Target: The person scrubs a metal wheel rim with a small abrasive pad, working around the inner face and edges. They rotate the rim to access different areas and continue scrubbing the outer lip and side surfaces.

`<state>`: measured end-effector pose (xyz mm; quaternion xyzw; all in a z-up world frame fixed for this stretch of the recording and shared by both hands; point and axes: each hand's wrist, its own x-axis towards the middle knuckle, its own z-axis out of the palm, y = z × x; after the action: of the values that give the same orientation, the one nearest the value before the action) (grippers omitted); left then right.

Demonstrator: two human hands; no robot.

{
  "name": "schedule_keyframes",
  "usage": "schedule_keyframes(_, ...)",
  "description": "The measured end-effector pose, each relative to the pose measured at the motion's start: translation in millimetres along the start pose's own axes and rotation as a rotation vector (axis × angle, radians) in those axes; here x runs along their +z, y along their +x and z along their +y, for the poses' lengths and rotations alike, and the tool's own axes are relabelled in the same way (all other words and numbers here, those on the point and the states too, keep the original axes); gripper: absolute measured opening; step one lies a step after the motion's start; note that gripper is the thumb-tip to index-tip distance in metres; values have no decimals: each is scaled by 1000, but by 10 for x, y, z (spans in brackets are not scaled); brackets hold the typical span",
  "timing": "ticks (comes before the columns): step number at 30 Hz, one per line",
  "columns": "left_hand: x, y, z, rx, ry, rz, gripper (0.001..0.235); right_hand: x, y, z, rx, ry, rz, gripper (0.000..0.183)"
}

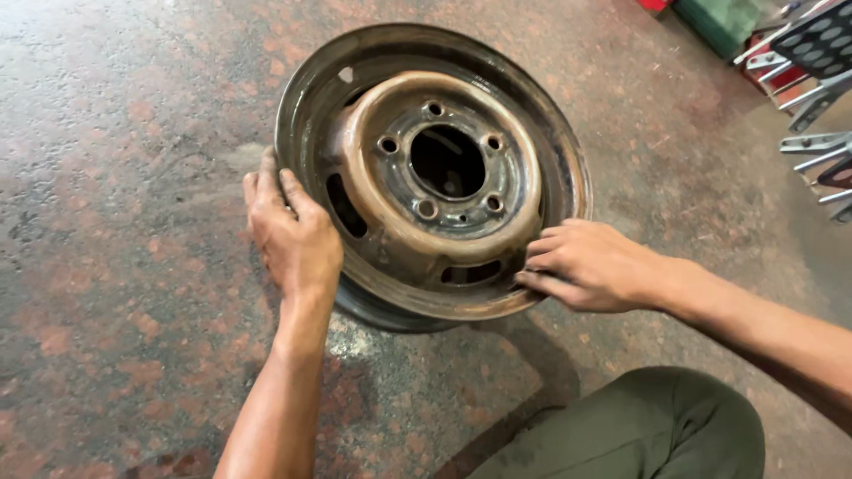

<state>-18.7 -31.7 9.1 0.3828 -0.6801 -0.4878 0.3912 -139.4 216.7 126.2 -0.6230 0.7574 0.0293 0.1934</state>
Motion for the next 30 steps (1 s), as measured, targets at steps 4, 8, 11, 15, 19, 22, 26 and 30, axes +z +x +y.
schedule_keyframes(4, 42, 58, 11, -42, -9, -35, 40, 383, 643, -478, -31, 161, 320, 34)
schedule_keyframes(8, -10, 194, -114, 277, 139, 51, 36, 385, 571, -570, -56, 247, 402, 25)
schedule_keyframes(11, 58, 153, -142, 34, -83, -46, 42, 187, 90, -276, -68, 64, 263, 24)
schedule_keyframes(15, 58, 124, -136, 173, 16, 50, 37, 300, 464, -307, -49, 142, 193, 30)
schedule_keyframes(19, 2, 149, -20, -84, -170, -52, 43, 332, 1233, -582, 137, 524, 455, 38)
schedule_keyframes(22, -67, 119, 22, -30, 69, -104, 46, 316, 985, -602, 403, 767, 466, 47)
schedule_keyframes(26, -251, -49, 155, 518, 674, -170, 53, 357, 402, -505, 473, 910, 653, 63)
schedule_keyframes(30, -448, -221, 512, 598, 979, -671, 51, 520, 212, -425, 173, 1058, 895, 62)
